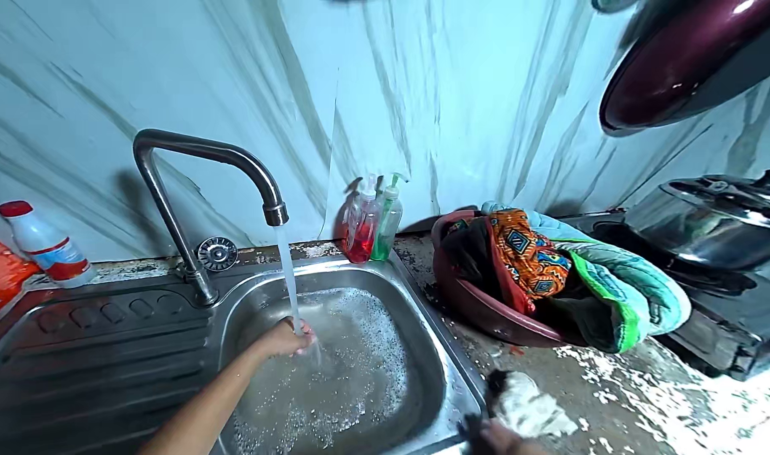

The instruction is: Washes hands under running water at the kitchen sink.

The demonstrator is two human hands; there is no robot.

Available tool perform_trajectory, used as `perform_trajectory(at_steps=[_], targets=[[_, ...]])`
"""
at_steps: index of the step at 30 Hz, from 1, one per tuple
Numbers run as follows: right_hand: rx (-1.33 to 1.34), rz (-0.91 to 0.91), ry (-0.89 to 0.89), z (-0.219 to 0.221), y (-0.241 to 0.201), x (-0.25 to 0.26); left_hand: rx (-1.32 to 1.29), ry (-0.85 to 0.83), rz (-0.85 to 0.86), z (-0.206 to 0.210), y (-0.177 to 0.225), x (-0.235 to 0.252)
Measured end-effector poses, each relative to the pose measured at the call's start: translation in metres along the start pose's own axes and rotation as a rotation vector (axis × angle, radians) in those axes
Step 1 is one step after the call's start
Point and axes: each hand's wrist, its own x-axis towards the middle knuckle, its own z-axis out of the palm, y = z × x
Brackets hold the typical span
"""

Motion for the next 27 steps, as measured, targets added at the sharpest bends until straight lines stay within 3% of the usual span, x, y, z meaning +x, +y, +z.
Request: perform_trajectory(at_steps=[2, 4, 6, 10, 13, 17, 19, 23, 25, 27], targets=[[-0.181, 0.036, -0.064, 0.021, -0.015, 0.002, 0.013, -0.013, 0.006, 0.004, -0.005, 0.007], [-0.380, 0.150, 0.051, 0.026, -0.003, 0.012, 0.075, -0.039, 0.034, 0.006, -0.010, 0.012], [-0.388, 0.240, 0.128, 0.026, 0.019, 0.029, 0.122, -0.062, 0.062, 0.005, -0.019, 0.018], [-0.308, 0.121, -0.069, 0.015, 0.013, 0.079, 0.092, -0.086, 0.038, 0.010, -0.032, 0.028], [-0.327, 0.001, -0.077, 0.017, 0.028, 0.136, 0.078, -0.095, 0.053, 0.017, -0.033, 0.036], [-0.420, 0.226, -0.375, 0.013, 0.008, 0.229, 0.104, -0.113, 0.080, 0.027, -0.021, 0.045], [-0.405, 0.284, -0.334, 0.022, 0.007, 0.266, 0.110, -0.122, 0.088, 0.030, -0.014, 0.045], [-0.364, 0.300, -0.073, 0.041, 0.024, 0.311, 0.134, -0.129, 0.082, 0.032, -0.006, 0.041], [-0.348, 0.281, -0.080, 0.041, 0.028, 0.311, 0.150, -0.128, 0.075, 0.032, -0.009, 0.038], [-0.338, 0.222, -0.205, 0.034, 0.030, 0.288, 0.162, -0.125, 0.057, 0.029, -0.011, 0.031]])
